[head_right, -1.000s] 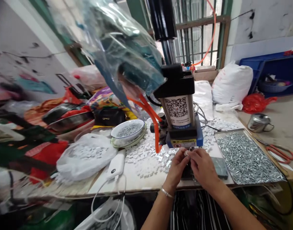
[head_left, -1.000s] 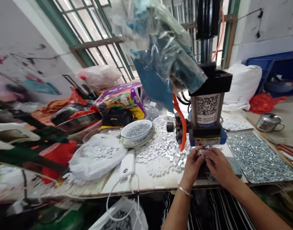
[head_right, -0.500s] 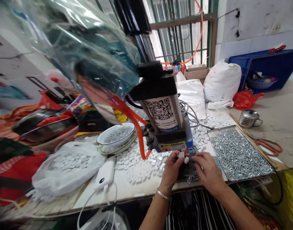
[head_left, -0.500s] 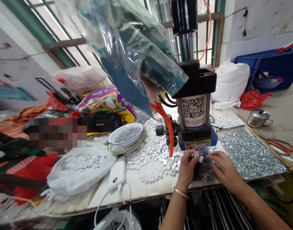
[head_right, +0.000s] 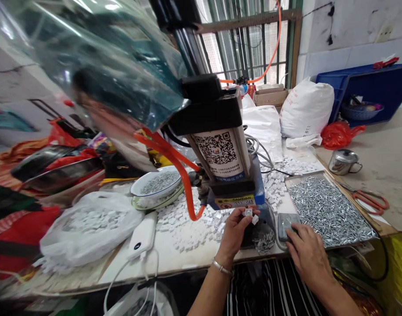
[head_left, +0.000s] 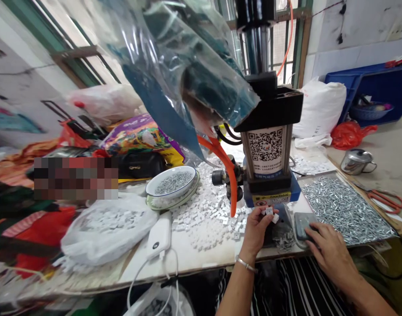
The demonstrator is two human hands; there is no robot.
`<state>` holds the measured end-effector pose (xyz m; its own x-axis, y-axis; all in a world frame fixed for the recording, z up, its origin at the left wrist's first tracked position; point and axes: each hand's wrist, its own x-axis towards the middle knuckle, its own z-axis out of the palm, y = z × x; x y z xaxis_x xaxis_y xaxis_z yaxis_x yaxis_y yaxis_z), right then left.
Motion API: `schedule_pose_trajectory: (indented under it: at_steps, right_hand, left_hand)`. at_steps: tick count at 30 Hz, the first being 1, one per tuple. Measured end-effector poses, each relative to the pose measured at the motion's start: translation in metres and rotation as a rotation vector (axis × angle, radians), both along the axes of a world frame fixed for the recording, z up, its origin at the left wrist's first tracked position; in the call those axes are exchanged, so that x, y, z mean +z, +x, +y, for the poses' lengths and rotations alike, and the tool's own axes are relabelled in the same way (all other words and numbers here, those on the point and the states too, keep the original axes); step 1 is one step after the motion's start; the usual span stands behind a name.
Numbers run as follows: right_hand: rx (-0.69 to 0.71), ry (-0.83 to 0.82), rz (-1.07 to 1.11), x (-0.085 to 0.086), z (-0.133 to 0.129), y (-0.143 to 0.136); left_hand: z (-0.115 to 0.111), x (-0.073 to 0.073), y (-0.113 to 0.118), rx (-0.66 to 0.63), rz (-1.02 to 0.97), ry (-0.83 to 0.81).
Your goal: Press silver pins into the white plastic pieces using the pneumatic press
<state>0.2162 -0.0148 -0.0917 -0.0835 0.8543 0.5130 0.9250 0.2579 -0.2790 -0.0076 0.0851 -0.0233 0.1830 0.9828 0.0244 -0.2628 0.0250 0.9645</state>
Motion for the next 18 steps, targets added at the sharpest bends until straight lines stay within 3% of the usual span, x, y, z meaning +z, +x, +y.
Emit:
schedule_pose_trajectory:
  at_steps: [10, 14, 18]
  right_hand:
    - [0.010, -0.014, 0.081, -0.002, -0.001, -0.002]
    - [0.060, 0.036, 0.157, 0.002, 0.006, 0.023]
    - [-0.055, 0.102, 0.153, -0.004, 0.014, 0.057]
  left_hand:
    - [0.001, 0.007, -0.003, -0.034, 0.065, 0.033]
    - [-0.001, 0.015, -0.009, -0.027, 0.008, -0.003]
    - [0.000, 0.023, -0.016, -0.022, 0.121, -0.003]
